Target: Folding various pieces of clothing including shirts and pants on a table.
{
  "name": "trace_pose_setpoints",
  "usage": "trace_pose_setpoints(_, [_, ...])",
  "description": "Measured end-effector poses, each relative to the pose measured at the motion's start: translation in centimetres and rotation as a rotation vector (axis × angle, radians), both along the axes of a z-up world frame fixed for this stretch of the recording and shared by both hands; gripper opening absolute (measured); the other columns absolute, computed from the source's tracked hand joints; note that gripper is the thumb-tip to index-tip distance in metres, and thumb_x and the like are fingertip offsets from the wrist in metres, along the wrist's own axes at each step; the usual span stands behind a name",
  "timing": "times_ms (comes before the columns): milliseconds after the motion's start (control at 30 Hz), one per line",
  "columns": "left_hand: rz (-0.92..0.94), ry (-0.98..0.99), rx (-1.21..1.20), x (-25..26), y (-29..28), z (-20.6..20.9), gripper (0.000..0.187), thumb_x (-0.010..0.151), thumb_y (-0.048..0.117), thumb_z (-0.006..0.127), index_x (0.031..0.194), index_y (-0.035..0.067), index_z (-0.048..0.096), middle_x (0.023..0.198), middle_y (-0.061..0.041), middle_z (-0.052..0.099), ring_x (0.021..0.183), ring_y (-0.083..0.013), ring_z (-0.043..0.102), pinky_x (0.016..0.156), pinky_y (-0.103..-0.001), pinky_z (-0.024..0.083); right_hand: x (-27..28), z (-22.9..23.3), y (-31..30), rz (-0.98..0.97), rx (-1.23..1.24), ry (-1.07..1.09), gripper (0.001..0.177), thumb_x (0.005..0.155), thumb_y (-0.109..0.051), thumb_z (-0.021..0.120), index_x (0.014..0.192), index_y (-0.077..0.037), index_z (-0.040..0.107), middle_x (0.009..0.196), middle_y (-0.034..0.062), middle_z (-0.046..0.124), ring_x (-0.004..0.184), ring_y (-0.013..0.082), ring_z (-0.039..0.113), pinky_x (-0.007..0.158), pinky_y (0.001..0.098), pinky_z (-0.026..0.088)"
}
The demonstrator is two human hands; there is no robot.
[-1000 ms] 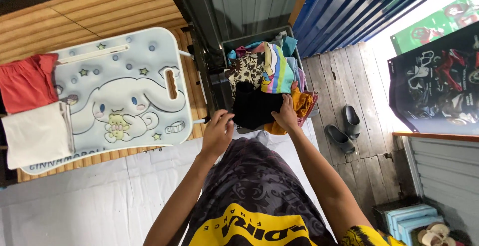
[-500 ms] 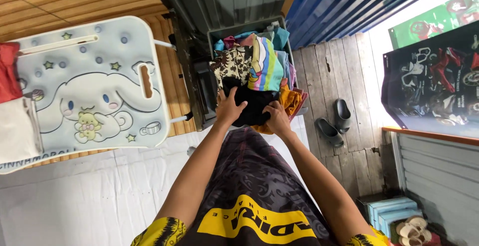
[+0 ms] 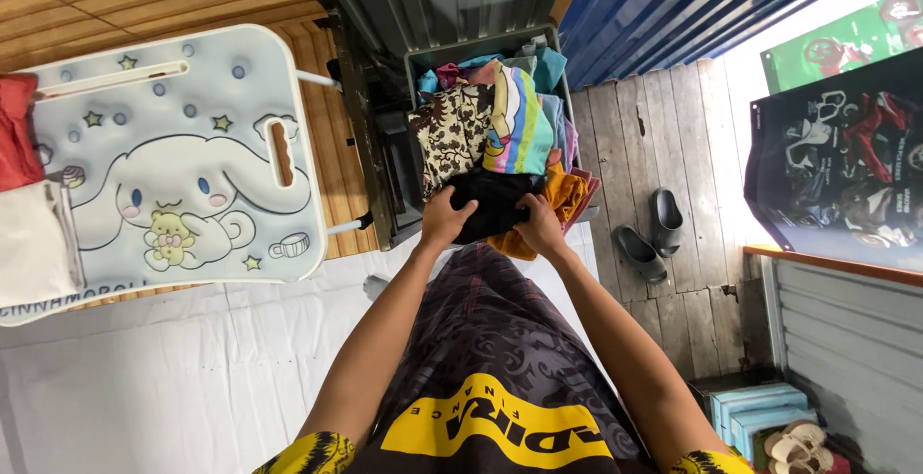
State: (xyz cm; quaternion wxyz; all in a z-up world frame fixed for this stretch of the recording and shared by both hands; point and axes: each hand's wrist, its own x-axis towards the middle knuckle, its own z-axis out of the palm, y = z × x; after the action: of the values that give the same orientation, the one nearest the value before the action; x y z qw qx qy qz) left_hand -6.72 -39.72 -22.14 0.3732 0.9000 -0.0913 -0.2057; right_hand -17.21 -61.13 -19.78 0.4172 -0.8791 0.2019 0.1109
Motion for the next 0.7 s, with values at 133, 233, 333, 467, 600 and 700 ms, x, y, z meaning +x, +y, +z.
trace_pose_setpoints(133, [0.052, 0.18, -0.126, 1.0, 0.0, 6.7, 0.073, 0.082, 0.05, 0.077, 0.123, -0.008, 0.066, 0.115, -0.025, 0.072, 0.107, -0.0343, 0.069, 0.09, -0.041, 0.053, 0.2, 2.2, -0.8, 0.086, 0.165, -0.009, 0.049, 0.076, -0.017, 0.084, 0.12, -0.004, 0.065, 0.116, 0.015, 0.062, 0.107, 0.0349, 0.064, 0.09, 0.0433, 0.052])
trace_pose_setpoints(233, [0.195, 0.442, -0.16, 1.7, -0.3, 7.1, 0.071, 0.08, 0.05, 0.073, 0.119, -0.009, 0.071, 0.112, -0.023, 0.076, 0.102, -0.031, 0.072, 0.086, -0.04, 0.055, -0.1, 1.7, -1.5, -0.026, 0.354, -0.119, 0.037, 0.084, -0.015, 0.079, 0.116, 0.0, 0.068, 0.122, 0.0108, 0.066, 0.111, 0.0277, 0.066, 0.096, 0.0399, 0.051])
trace_pose_setpoints(333, [0.388, 0.635, -0.272, 3.4, -1.6, 9.5, 0.071, 0.081, 0.05, 0.077, 0.123, -0.006, 0.067, 0.117, -0.02, 0.072, 0.105, -0.0291, 0.071, 0.085, -0.04, 0.058, 0.4, 2.5, -2.6, -0.445, 0.982, 0.055, 0.035, 0.09, -0.016, 0.069, 0.12, 0.001, 0.066, 0.113, 0.011, 0.07, 0.104, 0.0219, 0.067, 0.092, 0.0347, 0.053])
trace_pose_setpoints(467, [0.604, 0.843, -0.609, 6.1, -3.6, 12.3, 0.064, 0.084, 0.056, 0.076, 0.124, 0.006, 0.066, 0.116, -0.01, 0.069, 0.098, -0.0213, 0.068, 0.076, -0.034, 0.057, 2.4, 9.7, -3.5, -0.794, 1.447, -0.079, 0.027, 0.09, -0.019, 0.065, 0.112, -0.003, 0.066, 0.105, 0.0059, 0.071, 0.097, 0.0184, 0.069, 0.089, 0.034, 0.056])
trace_pose_setpoints(600, [0.63, 0.838, -0.9, 8.2, -4.1, 7.6, 0.045, 0.088, 0.041, 0.079, 0.116, 0.007, 0.068, 0.102, -0.009, 0.067, 0.084, -0.0209, 0.063, 0.063, -0.03, 0.052, 2.7, 9.0, -5.4, -0.822, 1.449, -0.186, 0.021, 0.094, -0.023, 0.067, 0.103, -0.004, 0.065, 0.093, 0.0026, 0.069, 0.082, 0.0149, 0.068, 0.074, 0.0307, 0.056])
trace_pose_setpoints(700, [0.648, 0.797, -0.916, 9.0, -2.7, 3.3, 0.037, 0.088, 0.033, 0.076, 0.111, 0.007, 0.066, 0.094, -0.013, 0.068, 0.077, -0.0238, 0.064, 0.058, -0.031, 0.051, 1.6, 5.7, -7.1, -0.944, 1.404, -0.158, 0.021, 0.094, -0.028, 0.07, 0.099, -0.009, 0.066, 0.084, -0.0017, 0.066, 0.069, 0.0111, 0.062, 0.057, 0.0253, 0.044])
